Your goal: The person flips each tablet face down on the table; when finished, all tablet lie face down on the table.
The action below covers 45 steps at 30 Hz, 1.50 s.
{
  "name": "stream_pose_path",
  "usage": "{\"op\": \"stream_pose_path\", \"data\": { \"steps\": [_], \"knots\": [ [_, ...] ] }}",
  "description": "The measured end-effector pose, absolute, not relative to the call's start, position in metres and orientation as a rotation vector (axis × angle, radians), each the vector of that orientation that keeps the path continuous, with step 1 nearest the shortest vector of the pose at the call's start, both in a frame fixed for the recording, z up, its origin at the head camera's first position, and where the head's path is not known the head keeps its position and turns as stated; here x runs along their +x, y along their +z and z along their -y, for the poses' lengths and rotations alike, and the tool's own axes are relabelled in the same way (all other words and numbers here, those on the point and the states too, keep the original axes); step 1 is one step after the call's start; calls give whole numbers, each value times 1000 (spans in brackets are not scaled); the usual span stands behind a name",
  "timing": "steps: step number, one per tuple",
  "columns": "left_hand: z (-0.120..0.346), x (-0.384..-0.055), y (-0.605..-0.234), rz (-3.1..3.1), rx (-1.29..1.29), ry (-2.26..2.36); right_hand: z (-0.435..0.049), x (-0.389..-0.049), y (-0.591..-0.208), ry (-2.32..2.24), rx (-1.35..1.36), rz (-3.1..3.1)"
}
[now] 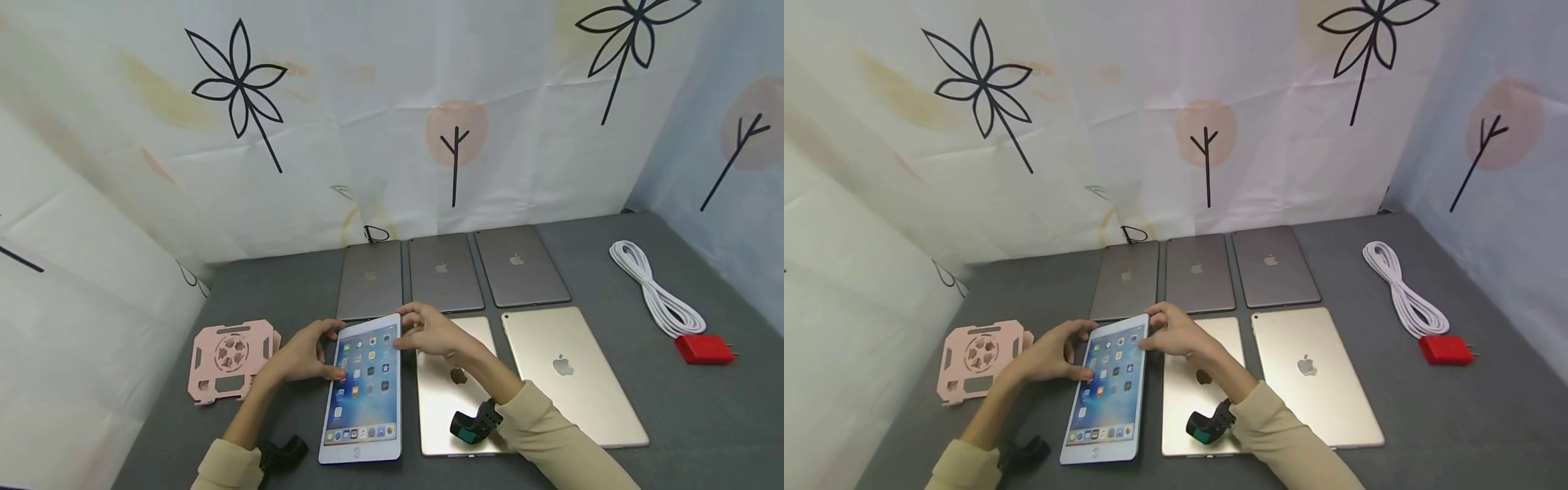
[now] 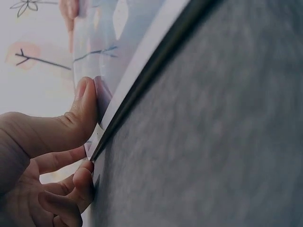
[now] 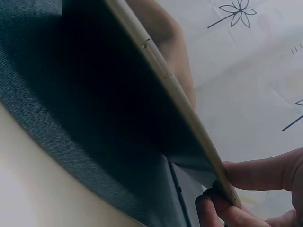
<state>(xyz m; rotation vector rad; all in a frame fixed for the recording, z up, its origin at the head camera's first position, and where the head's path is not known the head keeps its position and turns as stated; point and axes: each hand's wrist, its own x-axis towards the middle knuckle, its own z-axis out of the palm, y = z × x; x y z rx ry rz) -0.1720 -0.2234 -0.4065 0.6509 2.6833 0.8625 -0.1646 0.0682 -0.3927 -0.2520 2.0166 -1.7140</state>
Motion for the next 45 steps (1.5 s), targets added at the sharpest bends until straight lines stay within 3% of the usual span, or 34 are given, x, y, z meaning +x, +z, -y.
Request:
{"op": "stream_pose_path", "data": {
  "steps": [31, 45],
  "knots": [
    [162, -179, -411, -2481, 730, 1032, -105, -159, -354, -1700, -364, -2180],
    [146, -182, -413, -2376, 799, 1101, -96, -158, -344, -1656, -452, -2278]
  ]
}}
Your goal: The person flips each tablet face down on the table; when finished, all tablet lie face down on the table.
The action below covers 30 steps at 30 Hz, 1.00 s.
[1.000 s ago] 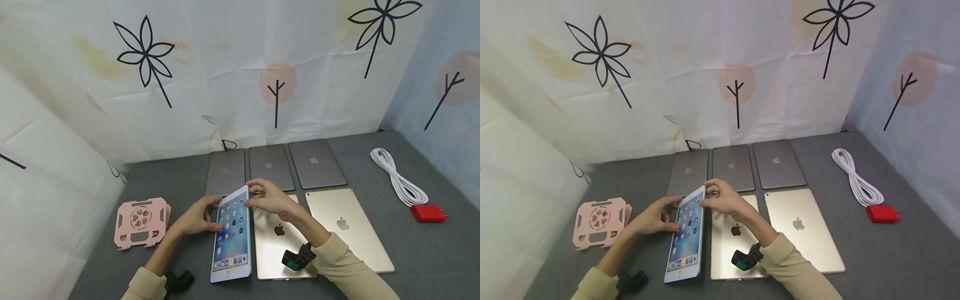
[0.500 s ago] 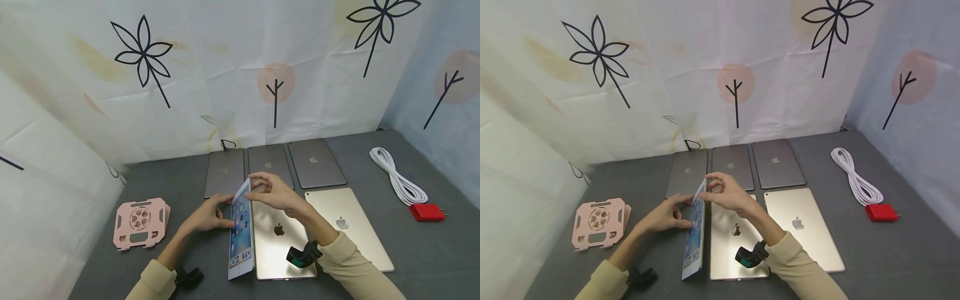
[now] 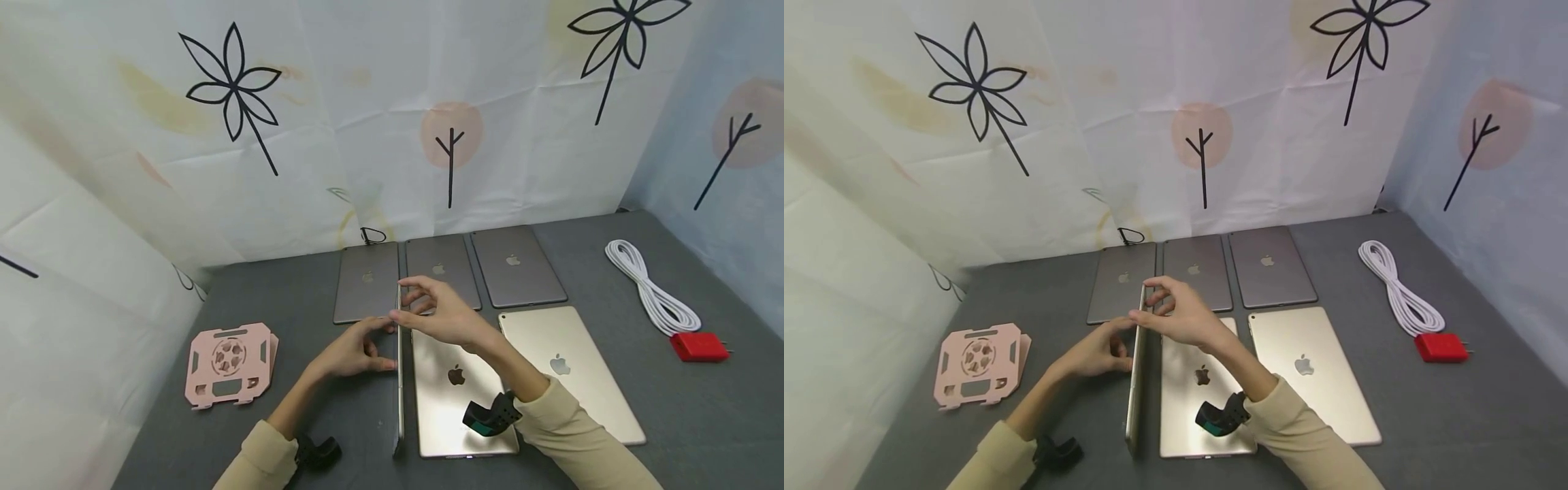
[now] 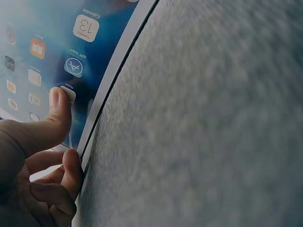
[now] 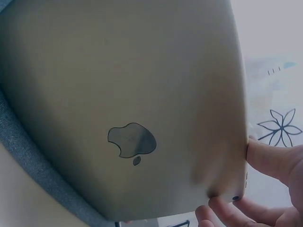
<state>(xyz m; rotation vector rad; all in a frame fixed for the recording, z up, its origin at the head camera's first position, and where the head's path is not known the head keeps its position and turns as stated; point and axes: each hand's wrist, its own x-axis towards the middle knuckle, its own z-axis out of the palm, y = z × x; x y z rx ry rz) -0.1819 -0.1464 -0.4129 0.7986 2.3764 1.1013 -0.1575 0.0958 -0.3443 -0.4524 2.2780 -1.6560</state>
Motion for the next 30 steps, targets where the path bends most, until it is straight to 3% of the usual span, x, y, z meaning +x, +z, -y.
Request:
{"op": "stream_pose_path", "data": {
  "steps": [13, 30],
  "knots": [
    [144, -179, -412, -2300, 742, 1152, -83, -155, -341, -1620, -472, -2308],
    [157, -178, -365, -2155, 618, 1524, -76, -156, -354, -1486, -511, -2282]
  ]
}}
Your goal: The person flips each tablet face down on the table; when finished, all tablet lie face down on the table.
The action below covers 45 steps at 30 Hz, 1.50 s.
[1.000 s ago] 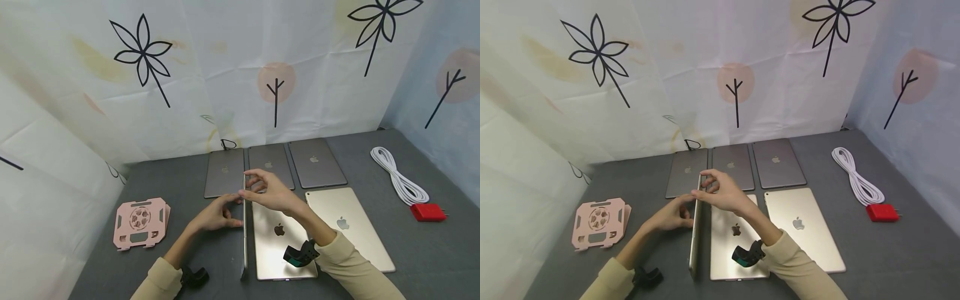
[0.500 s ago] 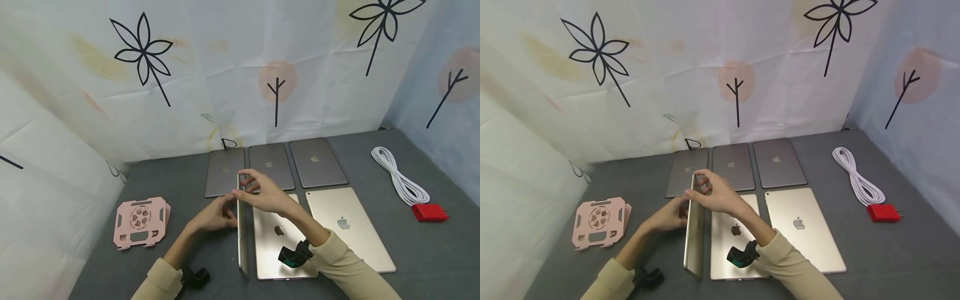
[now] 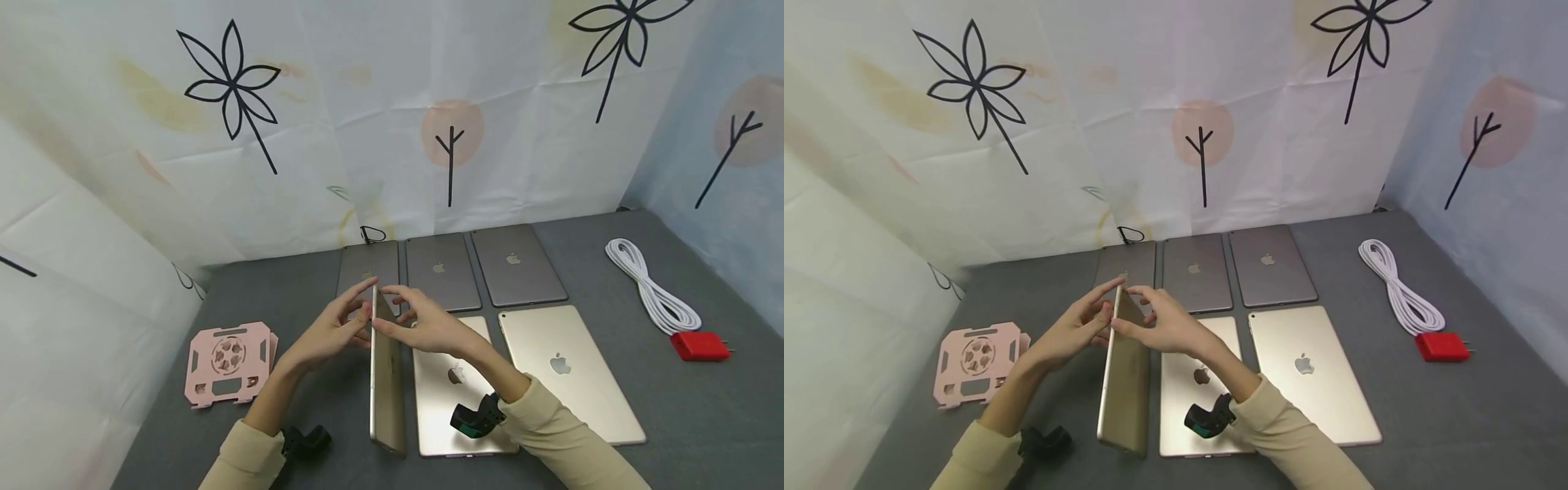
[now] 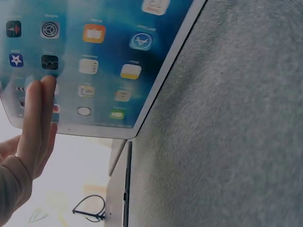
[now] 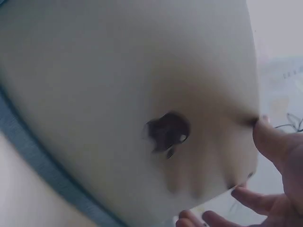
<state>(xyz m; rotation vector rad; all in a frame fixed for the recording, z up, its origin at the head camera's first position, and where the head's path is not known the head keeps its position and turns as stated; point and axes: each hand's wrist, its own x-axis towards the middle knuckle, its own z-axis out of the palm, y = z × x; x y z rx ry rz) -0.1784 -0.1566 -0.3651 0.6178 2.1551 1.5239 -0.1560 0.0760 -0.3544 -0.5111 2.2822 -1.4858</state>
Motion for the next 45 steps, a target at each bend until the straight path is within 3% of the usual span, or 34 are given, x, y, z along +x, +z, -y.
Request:
{"op": "stream_pose_path", "data": {
  "steps": [10, 29, 45],
  "knots": [
    [173, -179, -363, -2187, 620, 1501, -76, -162, -390, -1303, -478, -2266],
    [211, -180, -376, -2084, 507, 1628, -67, -160, -399, -1070, -603, -2504],
    [229, -183, -393, -2056, 478, 1566, -60, -162, -406, -1243, -422, -2541]
  ]
}}
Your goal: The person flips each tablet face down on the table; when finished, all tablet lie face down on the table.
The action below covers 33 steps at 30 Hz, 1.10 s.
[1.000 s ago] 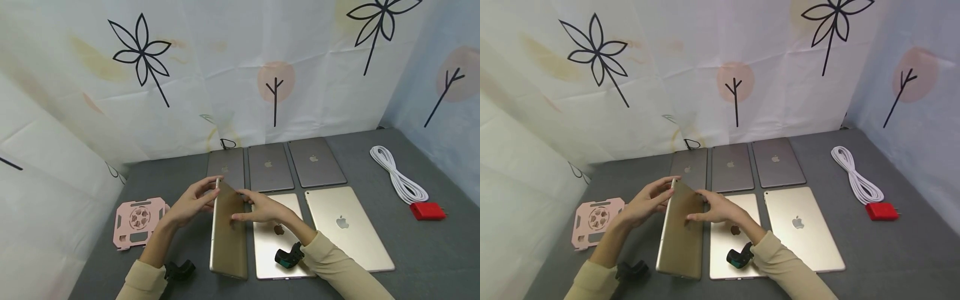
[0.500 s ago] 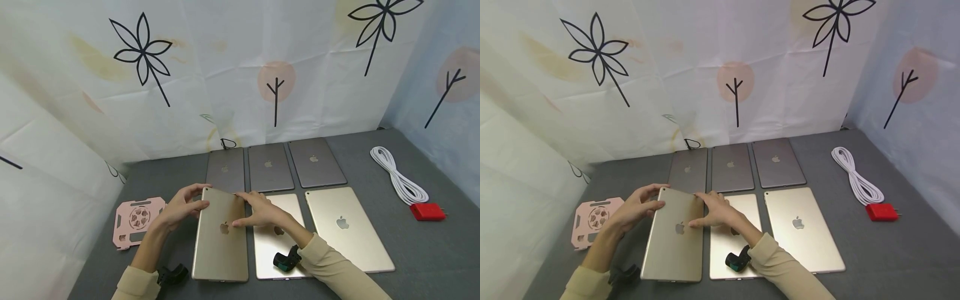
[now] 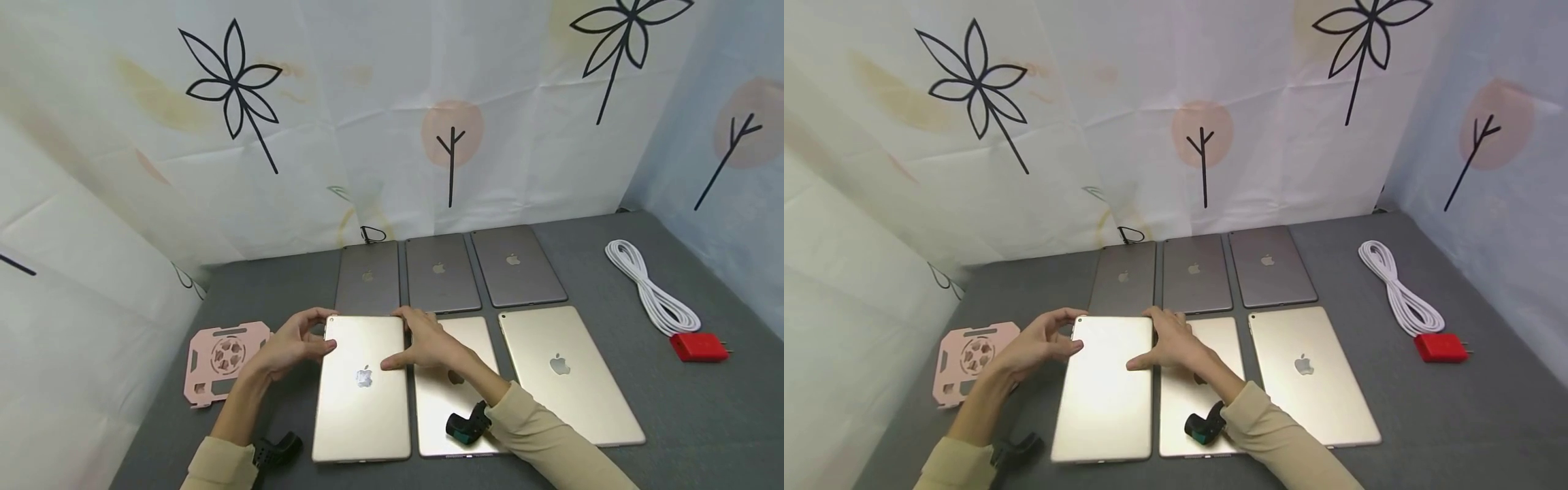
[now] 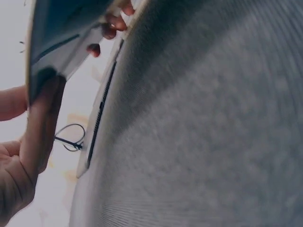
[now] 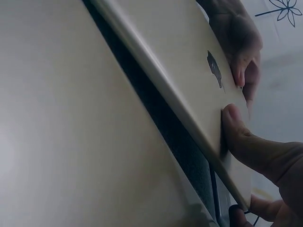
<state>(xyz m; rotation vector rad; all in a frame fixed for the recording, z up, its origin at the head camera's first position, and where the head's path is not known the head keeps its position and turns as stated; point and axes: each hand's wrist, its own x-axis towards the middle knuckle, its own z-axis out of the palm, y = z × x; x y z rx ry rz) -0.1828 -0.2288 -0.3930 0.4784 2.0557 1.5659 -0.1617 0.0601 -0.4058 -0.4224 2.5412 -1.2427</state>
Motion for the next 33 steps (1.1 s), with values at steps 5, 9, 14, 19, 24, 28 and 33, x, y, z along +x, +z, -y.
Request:
{"op": "stream_pose_path", "data": {
  "steps": [5, 9, 14, 19, 24, 28, 33],
  "knots": [
    [230, -185, -399, -2306, 505, 1400, -56, -162, -407, -1198, -424, -2621],
    [229, -184, -401, -2469, 552, 1254, -53, -163, -408, -1174, -424, -2637],
    [226, -185, -405, -2519, 556, 1196, -51, -165, -410, -1134, -407, -2649],
    [226, -187, -412, -2531, 516, 1177, -50, -168, -413, -1066, -419, -2672],
    [224, -189, -416, -2541, 493, 1181, -51, -168, -415, -1029, -440, -2709],
    [223, -186, -418, -2584, 493, 1150, -52, -167, -415, -1047, -461, -2719],
    [223, -184, -419, -2657, 521, 1068, -52, -165, -416, -1071, -467, -2726]
  ]
}}
